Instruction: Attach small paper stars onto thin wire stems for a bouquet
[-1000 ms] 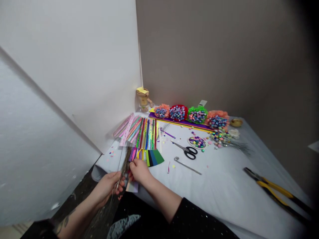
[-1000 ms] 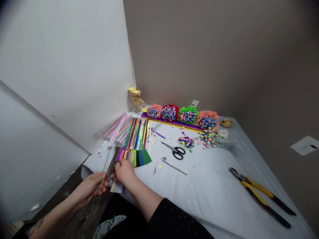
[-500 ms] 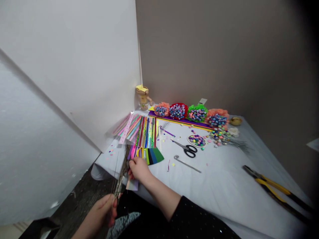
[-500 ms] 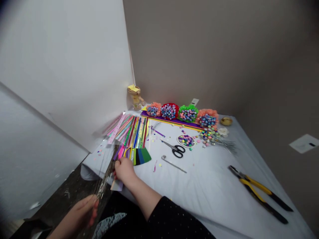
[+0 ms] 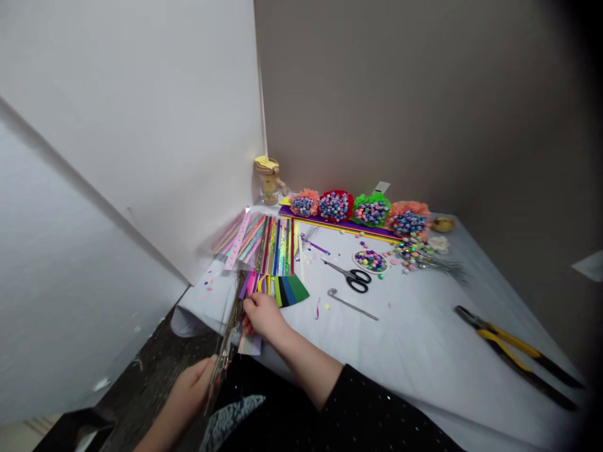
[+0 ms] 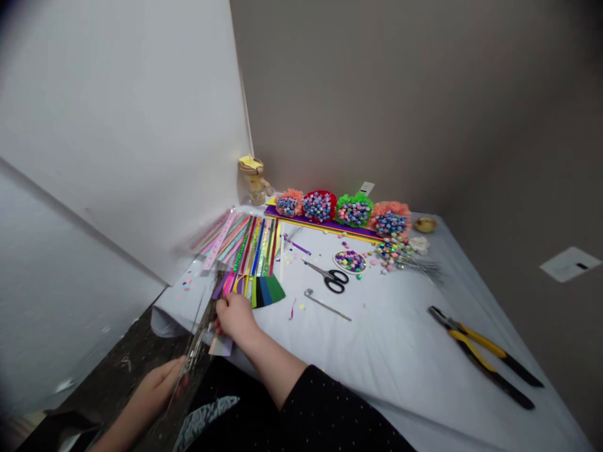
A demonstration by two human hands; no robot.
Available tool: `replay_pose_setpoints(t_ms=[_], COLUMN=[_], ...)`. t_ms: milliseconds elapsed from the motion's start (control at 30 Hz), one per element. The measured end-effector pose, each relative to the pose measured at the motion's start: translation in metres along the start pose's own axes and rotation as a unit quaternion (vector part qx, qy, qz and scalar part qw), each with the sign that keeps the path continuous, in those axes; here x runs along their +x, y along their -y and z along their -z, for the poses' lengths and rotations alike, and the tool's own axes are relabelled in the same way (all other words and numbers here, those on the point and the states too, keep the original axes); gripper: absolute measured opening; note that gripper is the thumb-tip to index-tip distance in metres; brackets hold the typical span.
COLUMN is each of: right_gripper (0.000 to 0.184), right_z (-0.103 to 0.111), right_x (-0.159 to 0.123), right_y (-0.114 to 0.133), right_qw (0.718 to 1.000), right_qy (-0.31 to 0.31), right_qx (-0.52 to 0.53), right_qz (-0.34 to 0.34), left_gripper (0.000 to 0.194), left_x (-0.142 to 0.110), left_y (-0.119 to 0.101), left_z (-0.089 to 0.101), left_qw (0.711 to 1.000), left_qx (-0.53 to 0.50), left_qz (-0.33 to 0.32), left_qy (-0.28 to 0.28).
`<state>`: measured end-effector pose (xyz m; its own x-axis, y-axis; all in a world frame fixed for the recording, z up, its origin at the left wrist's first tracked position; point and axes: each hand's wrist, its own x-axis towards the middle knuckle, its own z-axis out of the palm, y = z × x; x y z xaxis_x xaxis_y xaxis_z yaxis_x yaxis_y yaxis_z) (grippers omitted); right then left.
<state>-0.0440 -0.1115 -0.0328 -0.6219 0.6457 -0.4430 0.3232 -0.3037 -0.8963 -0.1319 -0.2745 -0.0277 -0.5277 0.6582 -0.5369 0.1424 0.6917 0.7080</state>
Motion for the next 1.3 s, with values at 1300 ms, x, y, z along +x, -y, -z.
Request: replay_pose_setpoints(t_ms=[1300], right_gripper=[0.007], right_z=[-0.009], right_x=[-0.001], right_y=[-0.005], right_qw=[0.995], right_qy=[-0.067], right_qx=[-0.047], right_qz=[0.053], left_gripper=[0.053], left_x=[0.002], left_y=[-0.040], left_z=[-0.010], left_qw=[0.995], left_qx=[-0.064], left_qz=[0.007], left_qy=[0.076])
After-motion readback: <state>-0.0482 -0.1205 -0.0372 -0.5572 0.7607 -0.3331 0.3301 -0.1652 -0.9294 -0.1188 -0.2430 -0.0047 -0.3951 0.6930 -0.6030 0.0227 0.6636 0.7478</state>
